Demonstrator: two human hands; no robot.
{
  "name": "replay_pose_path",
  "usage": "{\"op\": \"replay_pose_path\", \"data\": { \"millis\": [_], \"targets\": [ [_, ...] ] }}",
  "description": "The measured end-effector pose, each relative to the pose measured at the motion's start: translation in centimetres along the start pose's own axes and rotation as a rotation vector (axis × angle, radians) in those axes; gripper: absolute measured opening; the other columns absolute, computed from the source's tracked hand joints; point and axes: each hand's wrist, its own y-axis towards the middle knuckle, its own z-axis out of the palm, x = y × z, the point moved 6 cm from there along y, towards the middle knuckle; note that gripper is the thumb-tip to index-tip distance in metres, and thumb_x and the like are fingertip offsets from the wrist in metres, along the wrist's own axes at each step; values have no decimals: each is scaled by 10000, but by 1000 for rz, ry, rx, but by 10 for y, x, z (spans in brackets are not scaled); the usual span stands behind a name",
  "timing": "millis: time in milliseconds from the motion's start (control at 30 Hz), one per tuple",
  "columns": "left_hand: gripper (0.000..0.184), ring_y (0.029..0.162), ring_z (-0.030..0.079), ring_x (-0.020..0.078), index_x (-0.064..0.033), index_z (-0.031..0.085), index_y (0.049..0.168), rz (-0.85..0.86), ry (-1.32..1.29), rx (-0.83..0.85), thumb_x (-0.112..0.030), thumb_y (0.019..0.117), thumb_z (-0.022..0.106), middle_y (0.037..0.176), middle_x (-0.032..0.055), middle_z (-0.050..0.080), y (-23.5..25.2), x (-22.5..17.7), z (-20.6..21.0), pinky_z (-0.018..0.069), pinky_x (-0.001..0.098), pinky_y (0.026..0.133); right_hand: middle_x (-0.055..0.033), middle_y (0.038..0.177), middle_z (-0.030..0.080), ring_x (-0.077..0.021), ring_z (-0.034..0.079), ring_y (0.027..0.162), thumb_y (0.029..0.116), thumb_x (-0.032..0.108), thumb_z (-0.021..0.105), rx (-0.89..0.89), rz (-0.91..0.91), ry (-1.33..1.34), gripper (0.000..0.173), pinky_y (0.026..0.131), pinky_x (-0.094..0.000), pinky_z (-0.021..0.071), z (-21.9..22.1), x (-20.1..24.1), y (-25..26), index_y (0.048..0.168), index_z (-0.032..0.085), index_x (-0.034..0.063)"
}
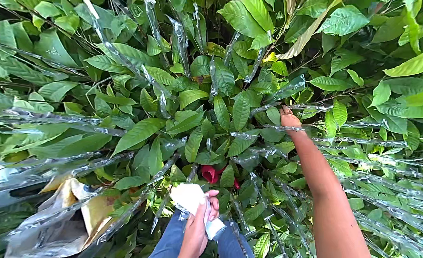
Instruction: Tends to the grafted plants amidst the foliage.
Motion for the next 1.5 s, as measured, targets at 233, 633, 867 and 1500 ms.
{"op": "replay_pose_path", "data": {
  "millis": [233, 633, 867, 1500],
  "targets": [
    [283, 635, 612, 44, 6, 629, 1160, -54, 14, 115, -88, 1059, 382, 861, 18, 712, 4, -32, 61, 533, 191, 618, -259, 1487, 521, -461, 559, 1314, 1051, 50, 418, -151, 9, 269, 391, 1057, -628, 470, -26, -32, -162, 1393, 596, -16],
    [156, 718, 637, 54, 0, 651, 1095, -26, 26, -19, 20, 968, 564, 824, -5, 672, -21, -23, 100, 558, 205, 705, -112, 970, 675, -114, 634, 844, 922, 288, 709, -244, -359, 1230, 340, 764, -279, 537, 15, 123, -336, 1029, 698, -35],
    [147, 717, 623, 59, -19, 622, 1058, 28, 64, -28, 31, 921, 606, 850, -3, 670, -23, -17, 96, 549, 210, 697, -6, 874, 664, -26, 648, 819, 1047, 97, 458, -196, -274, 1511, 211, 813, -230, 564, 17, 105, -335, 1085, 608, -47],
    [175, 900, 643, 0, -14, 675, 1085, 169, 432, 261, -64, 918, 693, 950, -42, 696, -25, -31, 96, 538, 209, 878, 55, 730, 605, 36, 518, 626, 1036, 265, 535, -180, -275, 1080, 284, 616, -180, 451, 4, 91, -335, 1008, 699, 35]
  ]
}}
